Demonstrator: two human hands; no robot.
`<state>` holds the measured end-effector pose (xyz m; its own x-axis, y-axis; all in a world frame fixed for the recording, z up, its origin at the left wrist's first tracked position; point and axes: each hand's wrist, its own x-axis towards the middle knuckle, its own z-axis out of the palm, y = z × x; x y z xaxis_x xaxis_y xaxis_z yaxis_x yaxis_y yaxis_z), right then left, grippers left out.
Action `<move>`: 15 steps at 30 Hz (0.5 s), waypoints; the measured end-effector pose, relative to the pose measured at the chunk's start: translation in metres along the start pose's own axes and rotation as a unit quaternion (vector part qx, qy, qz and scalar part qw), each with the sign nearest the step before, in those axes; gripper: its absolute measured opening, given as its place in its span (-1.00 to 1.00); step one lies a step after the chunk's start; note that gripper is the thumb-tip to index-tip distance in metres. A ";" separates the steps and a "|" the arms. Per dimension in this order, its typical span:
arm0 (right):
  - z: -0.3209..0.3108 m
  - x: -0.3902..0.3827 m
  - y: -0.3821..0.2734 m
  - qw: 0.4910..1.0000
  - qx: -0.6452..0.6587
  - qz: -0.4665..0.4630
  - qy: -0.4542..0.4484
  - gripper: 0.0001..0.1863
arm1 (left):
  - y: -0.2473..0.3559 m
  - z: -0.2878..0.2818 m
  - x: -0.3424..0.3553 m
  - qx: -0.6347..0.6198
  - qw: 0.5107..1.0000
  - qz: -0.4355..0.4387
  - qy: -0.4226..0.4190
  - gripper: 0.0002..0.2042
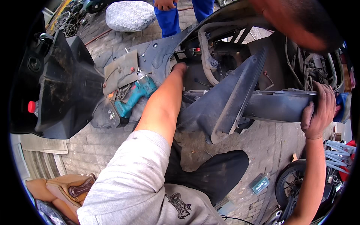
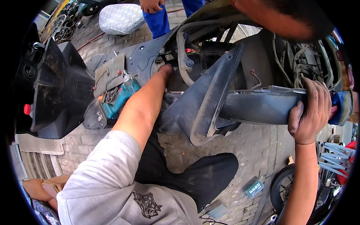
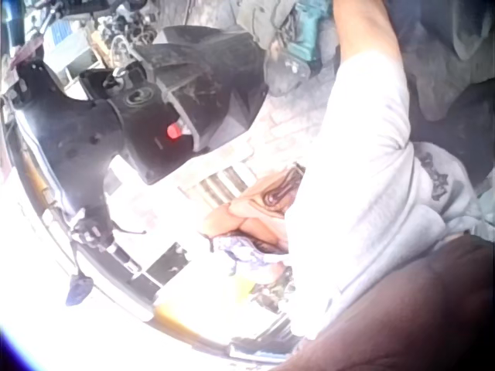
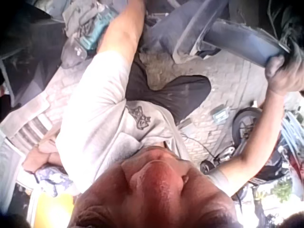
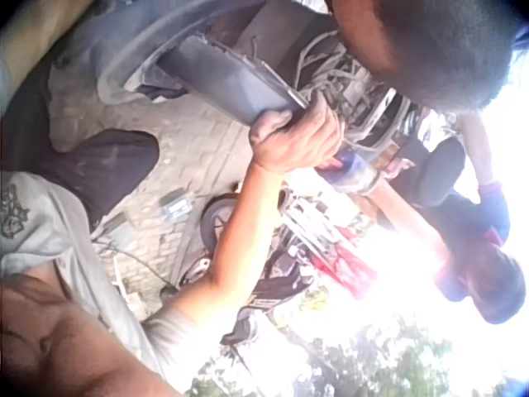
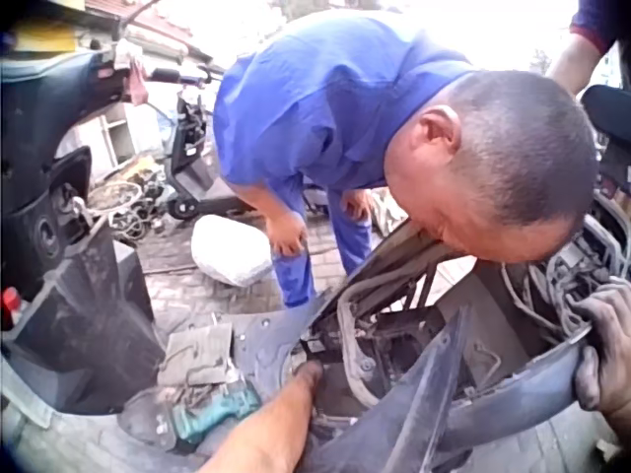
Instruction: The person works inside the chassis of a motorcycle with their hands, reaching into the compartment behind the seat area to manage internal components and wires.
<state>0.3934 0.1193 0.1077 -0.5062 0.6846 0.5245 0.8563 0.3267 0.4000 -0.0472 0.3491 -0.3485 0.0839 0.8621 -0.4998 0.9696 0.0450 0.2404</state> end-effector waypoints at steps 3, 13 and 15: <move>0.000 0.001 -0.001 1.000 0.014 0.003 0.001 -0.38 | 0.007 -0.003 0.006 -0.097 0.990 -0.075 0.068 -0.60; 0.001 0.000 0.000 1.000 0.018 0.002 -0.016 -0.39 | 0.015 -0.005 0.044 -0.178 0.969 -0.150 0.087 -0.52; 0.001 0.001 0.000 1.000 0.016 0.004 -0.020 -0.39 | 0.013 0.000 0.056 -0.245 0.949 -0.186 0.067 -0.51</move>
<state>0.3936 0.1206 0.1071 -0.4958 0.7118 0.4975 0.8632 0.3411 0.3722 -0.0299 0.3978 -0.3734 -0.3049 0.7959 -0.5231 0.7004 0.5596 0.4432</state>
